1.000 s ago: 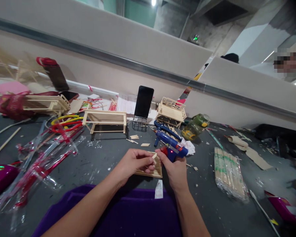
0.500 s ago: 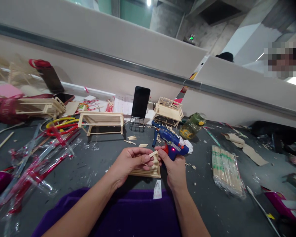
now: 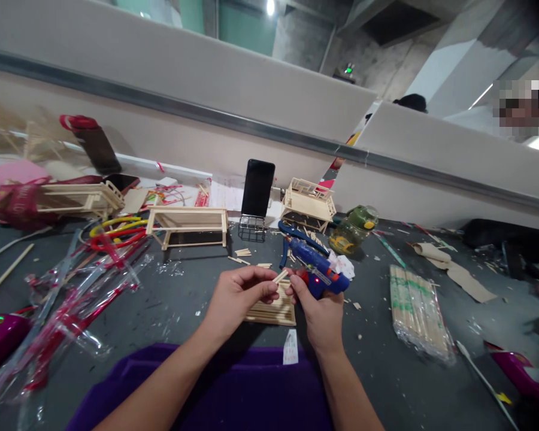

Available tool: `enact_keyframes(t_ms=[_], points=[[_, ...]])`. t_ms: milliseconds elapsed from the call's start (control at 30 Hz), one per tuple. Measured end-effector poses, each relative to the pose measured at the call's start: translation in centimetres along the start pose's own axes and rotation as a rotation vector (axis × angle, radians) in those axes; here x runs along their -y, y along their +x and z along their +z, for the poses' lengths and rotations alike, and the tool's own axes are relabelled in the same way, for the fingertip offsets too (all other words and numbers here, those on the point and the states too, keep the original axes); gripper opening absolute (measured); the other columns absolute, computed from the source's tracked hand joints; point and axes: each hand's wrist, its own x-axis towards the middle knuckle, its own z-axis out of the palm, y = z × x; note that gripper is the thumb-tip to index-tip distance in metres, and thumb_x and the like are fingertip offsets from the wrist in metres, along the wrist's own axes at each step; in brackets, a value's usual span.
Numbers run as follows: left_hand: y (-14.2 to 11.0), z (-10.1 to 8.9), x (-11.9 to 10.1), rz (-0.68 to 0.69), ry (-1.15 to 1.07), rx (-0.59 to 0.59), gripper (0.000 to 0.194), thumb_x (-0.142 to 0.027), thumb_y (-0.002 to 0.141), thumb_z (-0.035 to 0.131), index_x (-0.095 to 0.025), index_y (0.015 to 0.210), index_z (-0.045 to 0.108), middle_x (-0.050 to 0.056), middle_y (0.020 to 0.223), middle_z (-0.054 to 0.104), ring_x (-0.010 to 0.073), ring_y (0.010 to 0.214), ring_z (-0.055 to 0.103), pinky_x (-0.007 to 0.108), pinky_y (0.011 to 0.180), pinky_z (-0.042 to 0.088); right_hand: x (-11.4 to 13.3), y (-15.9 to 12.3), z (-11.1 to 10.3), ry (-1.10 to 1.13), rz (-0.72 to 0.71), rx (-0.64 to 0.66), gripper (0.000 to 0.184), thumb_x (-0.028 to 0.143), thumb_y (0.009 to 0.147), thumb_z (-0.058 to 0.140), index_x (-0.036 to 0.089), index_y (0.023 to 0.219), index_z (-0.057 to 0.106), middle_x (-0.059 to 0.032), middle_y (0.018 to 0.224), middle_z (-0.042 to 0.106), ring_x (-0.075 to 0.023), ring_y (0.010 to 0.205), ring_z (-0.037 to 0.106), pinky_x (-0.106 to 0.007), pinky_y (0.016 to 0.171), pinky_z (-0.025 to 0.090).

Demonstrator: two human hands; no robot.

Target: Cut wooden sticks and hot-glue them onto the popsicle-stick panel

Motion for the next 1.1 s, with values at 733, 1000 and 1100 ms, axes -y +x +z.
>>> enact_keyframes(t_ms=[733,1000,1100], points=[[0.6,-0.5,0.6,-0.152,-0.219,-0.015,0.025,-0.024,0.066,0.076,-0.011,0.086,0.068,0.003,0.068,0.069,0.0119,0.061,0.064,0.023,0.06,0.053,-0.4,0.0,-0.1,-0.129,0.021,0.057,0.024,0.034,0.073,0.069,0.015,0.088,0.072,-0.0068,0.073,0.074,-0.0185,0.056,0.067,-0.027,0.052,0.055],[1.2,-1.2,1.3,-0.23,-0.293,-0.011,0.024,-0.018,0.068,0.075,-0.008,0.088,0.067,0.009,0.075,0.07,0.0128,0.062,0.065,0.023,0.059,0.055,-0.7,0.1,0.1,-0.095,0.044,0.108,0.026,0.035,0.074,0.068,0.015,0.091,0.071,-0.0089,0.087,0.074,-0.0192,0.061,0.068,-0.027,0.053,0.054],[1.3,-1.3,1.3,-0.234,-0.326,-0.027,0.023,-0.015,0.068,0.074,-0.008,0.089,0.067,0.01,0.075,0.07,0.0126,0.062,0.065,0.022,0.058,0.056,-0.9,0.1,0.1,-0.098,0.047,0.103,0.027,0.035,0.074,0.067,0.016,0.093,0.071,-0.0088,0.088,0.074,-0.0198,0.063,0.069,-0.028,0.055,0.054]])
